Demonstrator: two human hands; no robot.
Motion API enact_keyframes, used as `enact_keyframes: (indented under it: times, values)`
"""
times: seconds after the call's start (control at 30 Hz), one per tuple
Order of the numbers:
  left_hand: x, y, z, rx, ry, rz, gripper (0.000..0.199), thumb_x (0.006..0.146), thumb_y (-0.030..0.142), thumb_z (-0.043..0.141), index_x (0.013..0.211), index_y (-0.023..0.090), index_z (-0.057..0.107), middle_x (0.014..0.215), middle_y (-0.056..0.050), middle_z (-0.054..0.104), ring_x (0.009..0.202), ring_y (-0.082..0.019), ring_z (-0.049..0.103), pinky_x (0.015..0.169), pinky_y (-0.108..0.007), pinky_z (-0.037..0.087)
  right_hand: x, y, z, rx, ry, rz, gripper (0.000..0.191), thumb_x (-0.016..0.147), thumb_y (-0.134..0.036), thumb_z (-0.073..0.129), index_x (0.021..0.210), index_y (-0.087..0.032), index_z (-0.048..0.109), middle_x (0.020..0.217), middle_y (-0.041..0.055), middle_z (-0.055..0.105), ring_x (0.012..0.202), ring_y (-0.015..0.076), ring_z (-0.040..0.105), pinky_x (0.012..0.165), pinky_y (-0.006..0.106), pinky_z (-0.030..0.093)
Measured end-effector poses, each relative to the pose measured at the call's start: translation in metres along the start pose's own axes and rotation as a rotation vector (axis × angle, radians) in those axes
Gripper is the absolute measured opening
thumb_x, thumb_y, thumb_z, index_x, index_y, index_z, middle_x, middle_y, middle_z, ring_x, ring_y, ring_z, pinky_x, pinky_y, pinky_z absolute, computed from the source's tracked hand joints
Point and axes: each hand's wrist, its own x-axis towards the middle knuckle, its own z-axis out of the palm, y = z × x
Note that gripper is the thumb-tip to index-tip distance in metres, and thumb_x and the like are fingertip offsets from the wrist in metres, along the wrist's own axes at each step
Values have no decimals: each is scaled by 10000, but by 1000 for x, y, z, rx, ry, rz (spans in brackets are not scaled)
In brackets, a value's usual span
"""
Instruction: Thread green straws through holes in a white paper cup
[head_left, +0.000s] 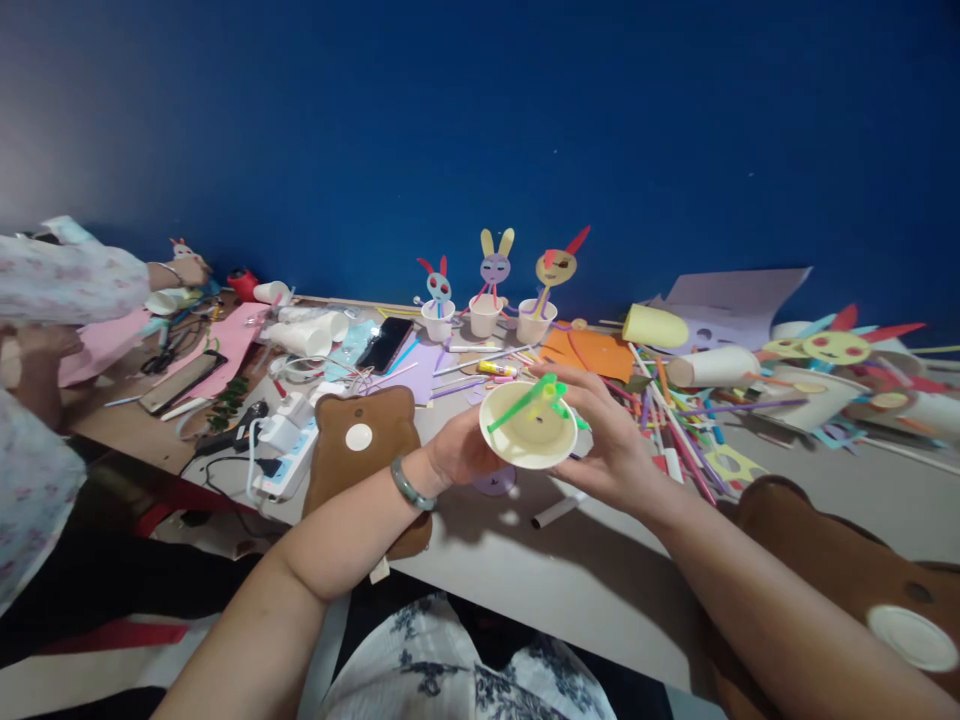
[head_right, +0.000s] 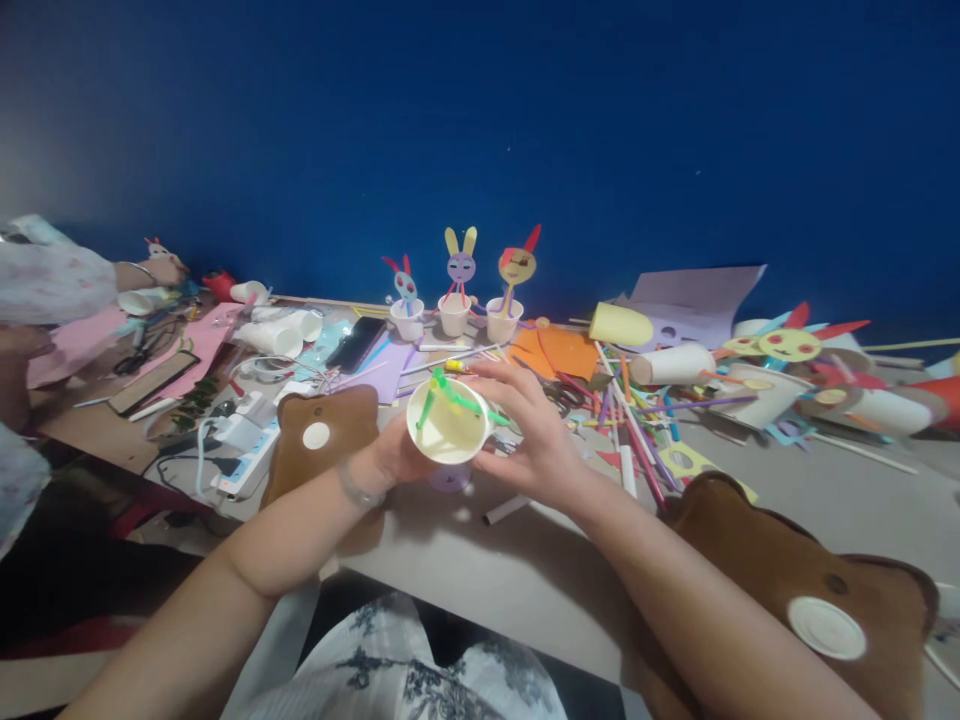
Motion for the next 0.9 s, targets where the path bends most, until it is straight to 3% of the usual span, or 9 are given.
enact_keyframes:
  times: [0.1,0.27,0.43,0.47,0.53,0.6,0.67,0.8,0.9]
  values:
    - [0,1,10,-19,39,36,311,799,363,734,1037,162,724,955,-56,736,884,-196,659,834,-309,510,0,0,0,-13,4,10,572,831,-307,788,1364,-302,579,1385,141,607,1265,343,599,1039,521,520]
    - [1,4,15,-19,99,22,341,783,435,773,981,161,725,895,-70,735,971,-248,666,907,-343,511,-2,3,-1,-47,-12,40,614,841,-280,774,1410,-301,542,1384,129,625,1275,332,601,1060,522,509]
    - [4,0,5,-49,151,36,364,820,435,757,1072,174,728,1013,-69,771,1060,-254,684,963,-347,505,-6,5,0,75,54,76,885,730,-542,854,1470,-292,438,1433,150,585,1293,370,596,1083,562,497]
    - [5,-1,4,-47,147,40,366,828,435,751,1087,178,729,1041,-69,775,1077,-256,686,971,-348,505,-6,5,0,114,110,78,862,734,-580,837,1448,-299,442,1431,148,584,1293,371,597,1083,573,496]
    - [6,-1,3,-42,154,54,364,836,431,744,1098,179,734,1084,-73,780,1105,-257,688,989,-347,505,-7,2,0,124,240,78,629,798,-550,793,1318,-324,521,1407,118,605,1284,360,606,1070,589,501]
    - [6,-1,4,-37,176,78,387,832,431,750,1117,171,734,1119,-88,777,1129,-260,688,1008,-347,505,-7,-4,-2,17,321,80,292,856,-412,767,1094,-333,618,1393,70,631,1259,348,620,1048,587,510]
    - [5,1,7,-30,199,94,426,807,440,774,1128,163,731,1128,-101,775,1138,-267,686,1005,-351,515,-6,-10,-4,-130,328,59,108,868,-280,750,907,-320,657,1398,27,645,1244,351,625,1037,589,509]
    - [5,2,8,-19,223,151,427,791,455,787,1096,161,728,1097,-91,779,1103,-254,693,957,-341,541,-4,-20,-8,-281,278,16,124,856,-202,744,870,-314,694,1400,9,662,1254,381,614,1014,622,510]
    - [7,0,4,-1,247,246,378,796,453,791,1029,162,729,1066,-67,780,1061,-214,702,941,-300,535,-5,-22,-8,-322,332,24,202,824,-221,785,955,-337,684,1400,8,660,1236,386,623,1014,646,509]
